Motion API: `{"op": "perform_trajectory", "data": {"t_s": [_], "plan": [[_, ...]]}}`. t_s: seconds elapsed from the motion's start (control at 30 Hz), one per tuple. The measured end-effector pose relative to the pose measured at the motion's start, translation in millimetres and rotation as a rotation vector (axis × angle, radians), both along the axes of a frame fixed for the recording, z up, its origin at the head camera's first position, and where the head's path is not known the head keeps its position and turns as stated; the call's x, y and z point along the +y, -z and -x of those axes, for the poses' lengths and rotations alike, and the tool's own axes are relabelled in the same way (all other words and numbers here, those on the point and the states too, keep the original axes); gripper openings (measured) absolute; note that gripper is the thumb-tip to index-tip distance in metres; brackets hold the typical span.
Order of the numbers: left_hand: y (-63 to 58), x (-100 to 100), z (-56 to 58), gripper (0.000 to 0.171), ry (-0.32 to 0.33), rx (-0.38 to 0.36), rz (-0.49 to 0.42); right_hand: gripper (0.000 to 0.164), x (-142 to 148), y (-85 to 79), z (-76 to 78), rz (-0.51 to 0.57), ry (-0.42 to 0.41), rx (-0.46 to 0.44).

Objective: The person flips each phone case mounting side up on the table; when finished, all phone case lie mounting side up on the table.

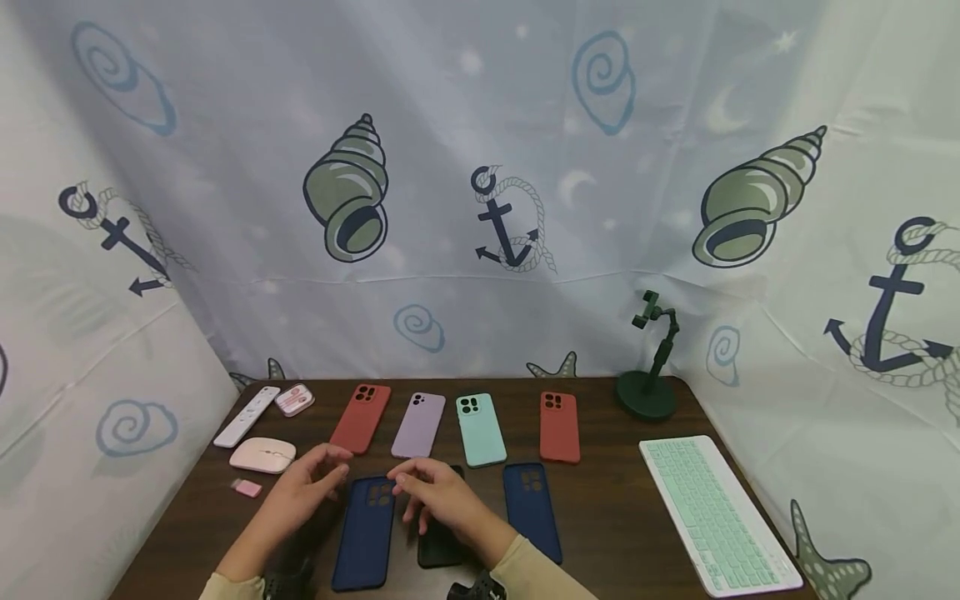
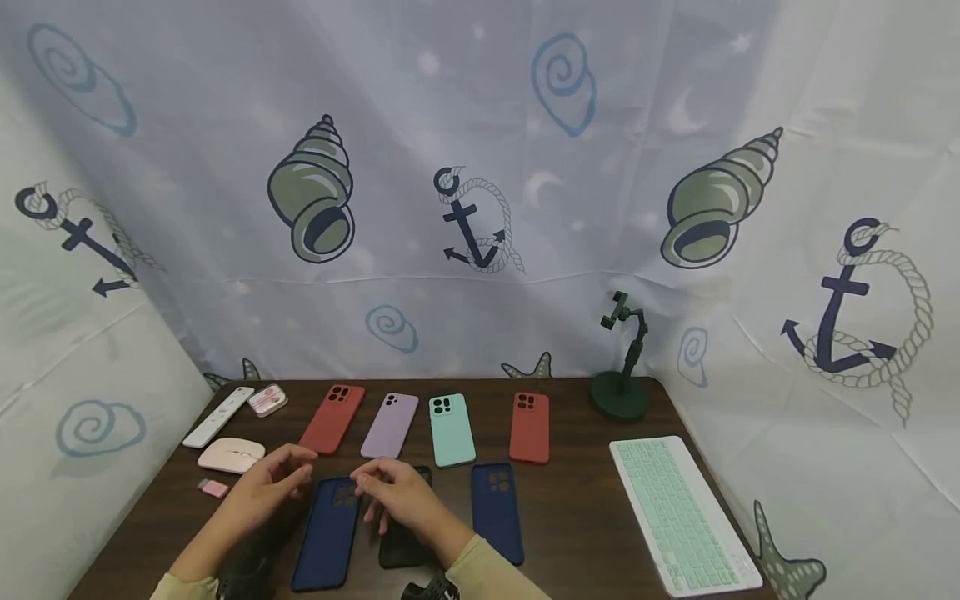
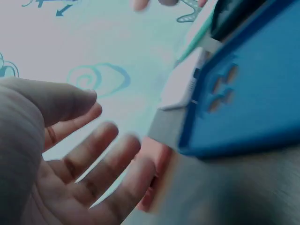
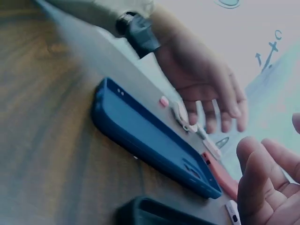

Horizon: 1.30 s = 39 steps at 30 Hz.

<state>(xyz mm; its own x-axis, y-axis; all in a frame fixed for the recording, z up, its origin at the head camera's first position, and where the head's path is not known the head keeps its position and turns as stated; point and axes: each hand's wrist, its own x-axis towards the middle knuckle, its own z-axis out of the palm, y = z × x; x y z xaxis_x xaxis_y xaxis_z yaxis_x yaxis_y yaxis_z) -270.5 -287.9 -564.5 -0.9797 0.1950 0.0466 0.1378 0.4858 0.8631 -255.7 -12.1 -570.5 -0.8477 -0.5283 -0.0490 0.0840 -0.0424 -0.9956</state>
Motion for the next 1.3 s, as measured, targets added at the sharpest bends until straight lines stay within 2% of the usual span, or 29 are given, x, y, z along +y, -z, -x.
{"op": "perform_trajectory", "data": {"t_s": [0.13,0.23,0.37,0.47,0.57,0.77,0.93,1.07,1.2,1.3], "plan": [[-6.9,7,15.2,0.025,-0.010,0.148,0.141,0.026,-6,-5.8,8.9,-0.028,-0.001,0.004],[-8.0,14,24.4,0.023,-0.014,0.224,0.187,0.027,-13,-5.4,13.7,-0.027,0.007,-0.006],[-9.1,23,34.2,0.029,-0.023,0.285,0.256,0.030,-23,-1.8,22.0,-0.037,0.039,-0.017],[-12.4,28,43.0,0.032,-0.040,0.317,0.311,0.031,-30,-1.0,33.7,-0.038,0.068,-0.022],[-15.6,30,53.7,0.034,-0.053,0.346,0.329,0.034,-35,-2.1,46.6,-0.009,0.085,-0.035],[-16.7,32,72.4,0.043,-0.089,0.317,0.408,0.041,-49,0.1,68.4,0.065,0.113,-0.074],[-8.3,31,85.0,0.051,-0.108,0.271,0.462,0.048,-58,3.4,84.2,0.094,0.168,-0.099],[4.8,27,84.7,0.054,-0.104,0.228,0.473,0.054,-61,10.9,89.7,0.096,0.188,-0.119],[18.0,22,78.8,0.055,-0.106,0.188,0.495,0.061,-61,18.2,90.3,0.057,0.139,-0.118],[23.7,20,78.7,0.054,-0.097,0.178,0.498,0.060,-60,18.1,91.4,0.000,0.118,-0.086]]}}
